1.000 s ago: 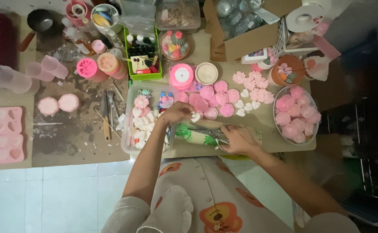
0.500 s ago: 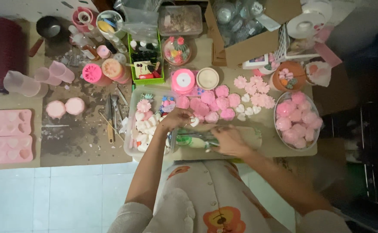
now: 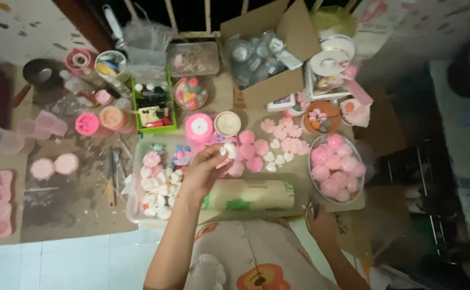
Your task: Assembling flower-shaped candles and wrapping them in plastic wrap.
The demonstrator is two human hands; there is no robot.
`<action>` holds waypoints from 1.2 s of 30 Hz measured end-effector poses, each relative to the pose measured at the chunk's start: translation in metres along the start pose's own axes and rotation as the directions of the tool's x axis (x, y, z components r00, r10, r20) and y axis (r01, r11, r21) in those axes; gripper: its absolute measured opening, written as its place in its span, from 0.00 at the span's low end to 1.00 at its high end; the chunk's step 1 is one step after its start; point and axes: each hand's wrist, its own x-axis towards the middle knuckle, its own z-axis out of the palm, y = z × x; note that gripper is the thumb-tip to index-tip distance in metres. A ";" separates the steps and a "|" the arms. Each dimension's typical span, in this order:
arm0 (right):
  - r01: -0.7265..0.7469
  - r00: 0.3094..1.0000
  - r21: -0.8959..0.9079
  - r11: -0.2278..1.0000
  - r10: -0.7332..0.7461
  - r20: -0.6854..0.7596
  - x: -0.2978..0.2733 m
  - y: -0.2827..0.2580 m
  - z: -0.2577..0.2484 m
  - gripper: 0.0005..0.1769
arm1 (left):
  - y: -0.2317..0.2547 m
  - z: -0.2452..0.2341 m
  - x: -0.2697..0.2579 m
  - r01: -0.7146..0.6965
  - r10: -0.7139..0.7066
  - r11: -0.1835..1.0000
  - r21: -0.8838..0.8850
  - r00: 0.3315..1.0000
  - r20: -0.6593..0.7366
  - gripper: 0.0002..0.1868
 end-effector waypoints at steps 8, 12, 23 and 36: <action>0.053 0.997 -0.069 0.996 -0.056 -0.047 0.047 0.033 0.080 0.27 | 0.033 0.142 -0.013 0.019 -0.004 0.995 -0.093 0.987 0.158 0.09; -0.068 0.992 0.093 0.993 0.057 0.111 0.060 0.009 0.057 0.28 | 0.035 0.160 -0.015 0.009 -0.004 1.000 -0.030 0.984 0.178 0.10; 0.195 0.955 0.777 0.598 -0.298 -0.011 0.086 -0.129 -0.157 0.25 | 0.034 0.186 -0.030 0.018 -0.013 1.000 -0.024 0.976 0.216 0.13; 0.012 0.714 0.977 -0.211 -0.683 -0.156 0.057 -0.219 -0.232 0.13 | 0.025 0.178 -0.040 -0.112 0.096 0.992 0.051 0.966 0.239 0.13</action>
